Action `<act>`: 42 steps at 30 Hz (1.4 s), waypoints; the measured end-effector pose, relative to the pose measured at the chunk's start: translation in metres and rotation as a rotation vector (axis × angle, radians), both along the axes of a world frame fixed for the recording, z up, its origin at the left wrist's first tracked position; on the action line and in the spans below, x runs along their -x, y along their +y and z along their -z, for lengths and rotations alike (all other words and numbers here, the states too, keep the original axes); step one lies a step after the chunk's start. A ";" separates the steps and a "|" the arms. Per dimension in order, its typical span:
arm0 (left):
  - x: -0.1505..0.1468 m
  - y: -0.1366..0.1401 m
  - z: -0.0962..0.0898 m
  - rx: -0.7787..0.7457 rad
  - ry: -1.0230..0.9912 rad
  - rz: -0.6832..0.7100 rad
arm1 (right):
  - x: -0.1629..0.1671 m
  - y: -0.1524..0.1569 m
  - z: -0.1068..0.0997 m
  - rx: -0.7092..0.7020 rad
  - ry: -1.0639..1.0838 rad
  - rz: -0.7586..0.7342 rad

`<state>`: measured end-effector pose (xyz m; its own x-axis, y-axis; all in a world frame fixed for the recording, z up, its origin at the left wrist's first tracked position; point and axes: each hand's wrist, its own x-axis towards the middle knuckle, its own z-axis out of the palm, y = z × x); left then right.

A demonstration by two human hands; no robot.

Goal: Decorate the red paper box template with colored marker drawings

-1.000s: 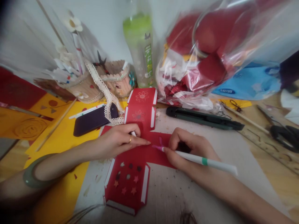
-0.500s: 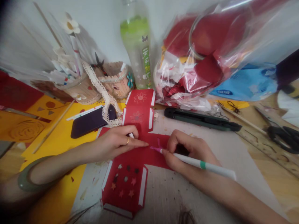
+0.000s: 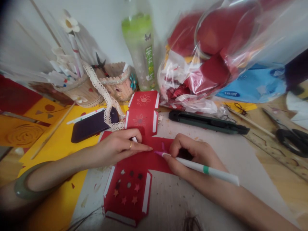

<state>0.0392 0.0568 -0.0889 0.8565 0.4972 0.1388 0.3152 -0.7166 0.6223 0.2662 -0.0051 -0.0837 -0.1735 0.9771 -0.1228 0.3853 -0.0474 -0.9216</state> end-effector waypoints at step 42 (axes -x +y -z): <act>0.002 0.001 0.000 0.029 -0.007 0.009 | -0.002 -0.001 0.000 -0.014 0.019 0.027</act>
